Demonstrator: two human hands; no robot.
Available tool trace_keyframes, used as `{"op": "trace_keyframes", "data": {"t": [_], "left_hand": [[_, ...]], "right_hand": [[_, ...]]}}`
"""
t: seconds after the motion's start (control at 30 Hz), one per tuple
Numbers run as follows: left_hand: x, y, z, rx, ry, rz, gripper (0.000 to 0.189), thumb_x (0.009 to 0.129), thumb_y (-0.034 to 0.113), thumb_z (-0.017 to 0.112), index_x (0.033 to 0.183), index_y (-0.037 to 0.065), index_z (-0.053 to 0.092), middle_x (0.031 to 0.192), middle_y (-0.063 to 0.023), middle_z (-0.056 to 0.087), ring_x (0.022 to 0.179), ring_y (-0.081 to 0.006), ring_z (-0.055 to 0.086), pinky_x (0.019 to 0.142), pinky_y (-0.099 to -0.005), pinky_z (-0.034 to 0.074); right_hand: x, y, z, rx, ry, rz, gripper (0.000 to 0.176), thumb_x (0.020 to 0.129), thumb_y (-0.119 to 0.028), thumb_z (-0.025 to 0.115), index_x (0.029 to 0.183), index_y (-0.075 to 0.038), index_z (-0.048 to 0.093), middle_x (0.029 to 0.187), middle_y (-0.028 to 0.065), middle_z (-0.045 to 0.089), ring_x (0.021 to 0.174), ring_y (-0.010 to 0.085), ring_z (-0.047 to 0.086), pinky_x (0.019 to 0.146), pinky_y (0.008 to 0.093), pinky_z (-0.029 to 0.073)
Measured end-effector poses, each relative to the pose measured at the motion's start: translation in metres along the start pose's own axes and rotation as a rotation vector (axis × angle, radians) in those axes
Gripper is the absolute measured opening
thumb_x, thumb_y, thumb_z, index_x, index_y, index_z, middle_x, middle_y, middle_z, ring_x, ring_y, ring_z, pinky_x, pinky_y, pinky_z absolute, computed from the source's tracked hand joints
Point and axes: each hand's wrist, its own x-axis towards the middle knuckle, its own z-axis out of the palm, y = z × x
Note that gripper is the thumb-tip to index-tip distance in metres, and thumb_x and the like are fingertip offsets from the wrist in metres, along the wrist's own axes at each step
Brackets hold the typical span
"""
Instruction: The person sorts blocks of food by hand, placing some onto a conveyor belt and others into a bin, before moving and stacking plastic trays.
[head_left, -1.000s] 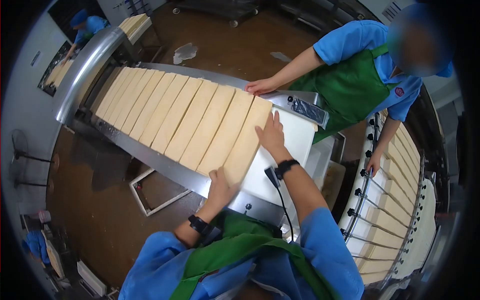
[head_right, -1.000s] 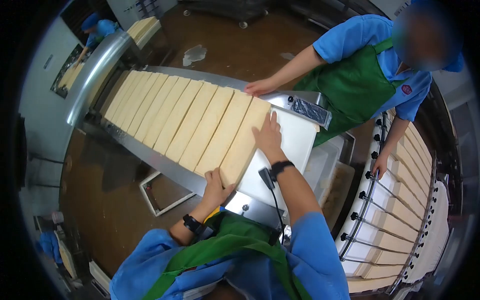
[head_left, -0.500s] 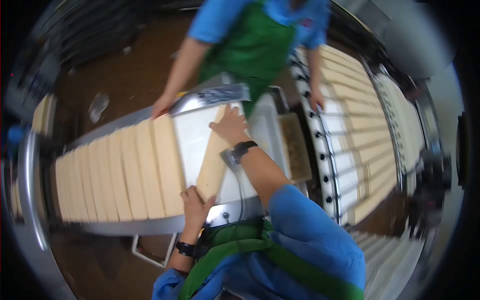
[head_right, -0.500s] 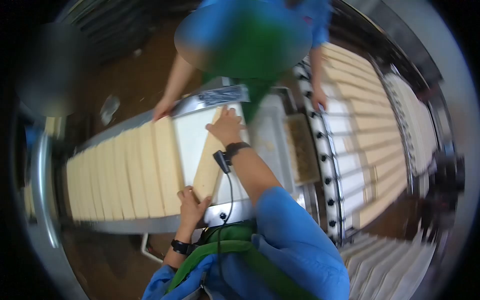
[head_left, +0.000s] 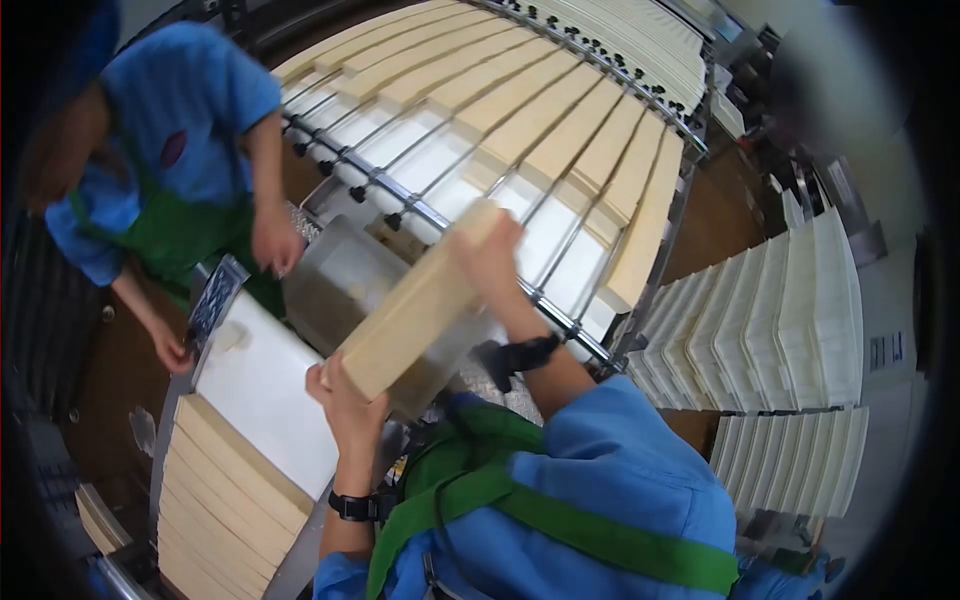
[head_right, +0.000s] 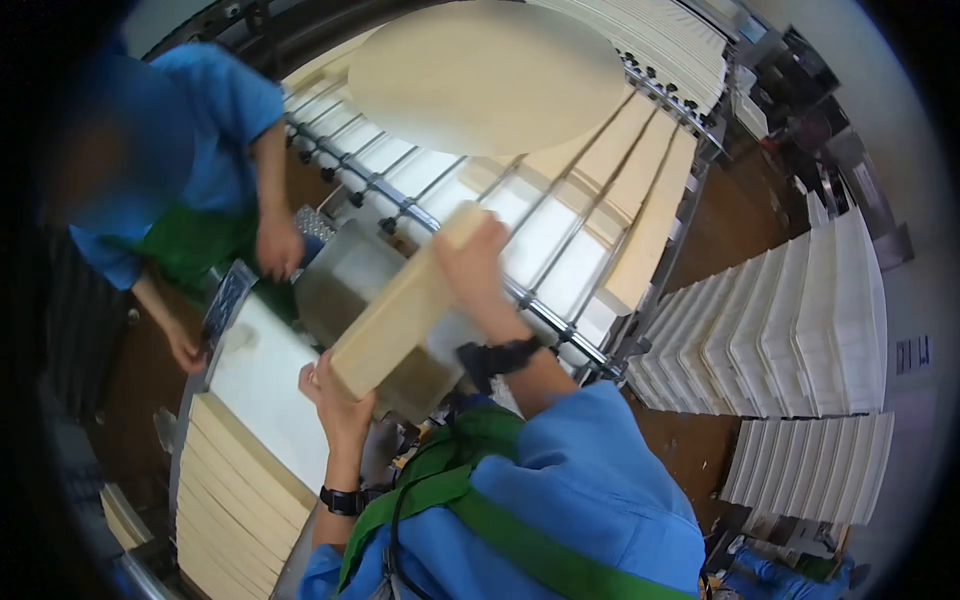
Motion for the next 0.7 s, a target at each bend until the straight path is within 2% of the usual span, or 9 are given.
{"op": "trace_keyframes", "data": {"t": [0.07, 0.13, 0.23, 0.33, 0.43, 0.53, 0.57, 0.67, 0.7], "left_hand": [[0.009, 0.046, 0.009, -0.065, -0.129, 0.128, 0.075, 0.063, 0.010, 0.076, 0.129, 0.009, 0.041, 0.126, -0.0221, 0.032, 0.110, -0.0418, 0.045, 0.092, -0.0425, 0.043], [0.010, 0.083, 0.017, -0.123, -0.305, 0.239, 0.075, 0.063, 0.011, 0.077, 0.129, 0.010, 0.042, 0.129, -0.0199, 0.033, 0.110, -0.0398, 0.047, 0.092, -0.0418, 0.044], [0.008, 0.114, 0.027, -0.213, -0.680, 0.343, 0.071, 0.068, 0.015, 0.076, 0.130, 0.010, 0.042, 0.128, -0.0177, 0.034, 0.106, -0.0363, 0.050, 0.089, -0.0375, 0.045], [0.005, 0.135, 0.036, -0.233, -0.955, 0.285, 0.067, 0.071, 0.018, 0.075, 0.130, 0.011, 0.042, 0.129, -0.0165, 0.034, 0.106, -0.0346, 0.052, 0.088, -0.0368, 0.045], [0.004, 0.137, 0.043, -0.212, -0.923, 0.292, 0.065, 0.073, 0.017, 0.073, 0.130, 0.012, 0.042, 0.131, -0.0161, 0.034, 0.110, -0.0336, 0.050, 0.089, -0.0366, 0.045], [0.010, 0.148, 0.048, -0.189, -0.964, 0.177, 0.064, 0.074, 0.016, 0.071, 0.130, 0.011, 0.042, 0.132, -0.0167, 0.033, 0.114, -0.0345, 0.048, 0.092, -0.0367, 0.044], [0.012, 0.152, 0.050, -0.182, -0.992, 0.116, 0.063, 0.074, 0.015, 0.071, 0.130, 0.011, 0.042, 0.132, -0.0170, 0.033, 0.116, -0.0349, 0.046, 0.093, -0.0367, 0.043], [0.016, 0.147, 0.070, -0.211, -0.911, 0.289, 0.061, 0.076, 0.016, 0.067, 0.131, 0.013, 0.041, 0.133, -0.0192, 0.031, 0.111, -0.0377, 0.049, 0.092, -0.0398, 0.044], [0.017, 0.149, 0.075, -0.213, -0.922, 0.280, 0.061, 0.076, 0.016, 0.066, 0.131, 0.013, 0.041, 0.133, -0.0192, 0.031, 0.112, -0.0379, 0.049, 0.093, -0.0397, 0.043]], "right_hand": [[0.024, 0.028, -0.065, -0.092, 0.028, 0.147, 0.078, 0.072, -0.037, 0.066, 0.126, 0.005, 0.029, 0.120, 0.0268, 0.036, 0.102, 0.0457, 0.051, 0.086, 0.0483, 0.046], [0.041, 0.057, -0.113, -0.234, 0.028, 0.291, 0.076, 0.073, -0.045, 0.062, 0.124, 0.006, 0.037, 0.122, 0.0282, 0.042, 0.102, 0.0455, 0.051, 0.088, 0.0476, 0.045], [0.071, 0.121, -0.155, -0.605, -0.251, 0.307, 0.069, 0.078, -0.049, 0.050, 0.120, 0.005, 0.046, 0.124, 0.0280, 0.048, 0.109, 0.0439, 0.049, 0.095, 0.0482, 0.038], [0.098, 0.152, -0.161, -0.694, -0.483, 0.177, 0.059, 0.085, -0.046, 0.039, 0.112, 0.004, 0.054, 0.115, 0.0310, 0.054, 0.118, 0.0457, 0.042, 0.100, 0.0498, 0.030], [0.111, 0.151, -0.155, -0.758, -0.491, 0.207, 0.059, 0.086, -0.043, 0.034, 0.113, 0.006, 0.053, 0.121, 0.0284, 0.051, 0.120, 0.0413, 0.042, 0.102, 0.0519, 0.024], [0.110, 0.155, -0.154, -0.727, -0.482, 0.250, 0.058, 0.086, -0.041, 0.034, 0.118, 0.005, 0.051, 0.134, 0.0235, 0.043, 0.120, 0.0372, 0.042, 0.104, 0.0469, 0.023], [0.109, 0.163, -0.152, -0.743, -0.406, 0.222, 0.057, 0.086, -0.040, 0.034, 0.118, 0.004, 0.050, 0.133, 0.0229, 0.044, 0.119, 0.0364, 0.043, 0.103, 0.0472, 0.024], [0.111, 0.182, -0.146, -0.769, -0.219, 0.115, 0.052, 0.086, -0.036, 0.037, 0.117, 0.003, 0.050, 0.126, 0.0206, 0.048, 0.114, 0.0340, 0.046, 0.099, 0.0479, 0.027], [0.112, 0.181, -0.148, -0.764, -0.184, 0.071, 0.050, 0.085, -0.035, 0.039, 0.117, 0.002, 0.050, 0.123, 0.0197, 0.050, 0.112, 0.0330, 0.047, 0.097, 0.0481, 0.028]]}}
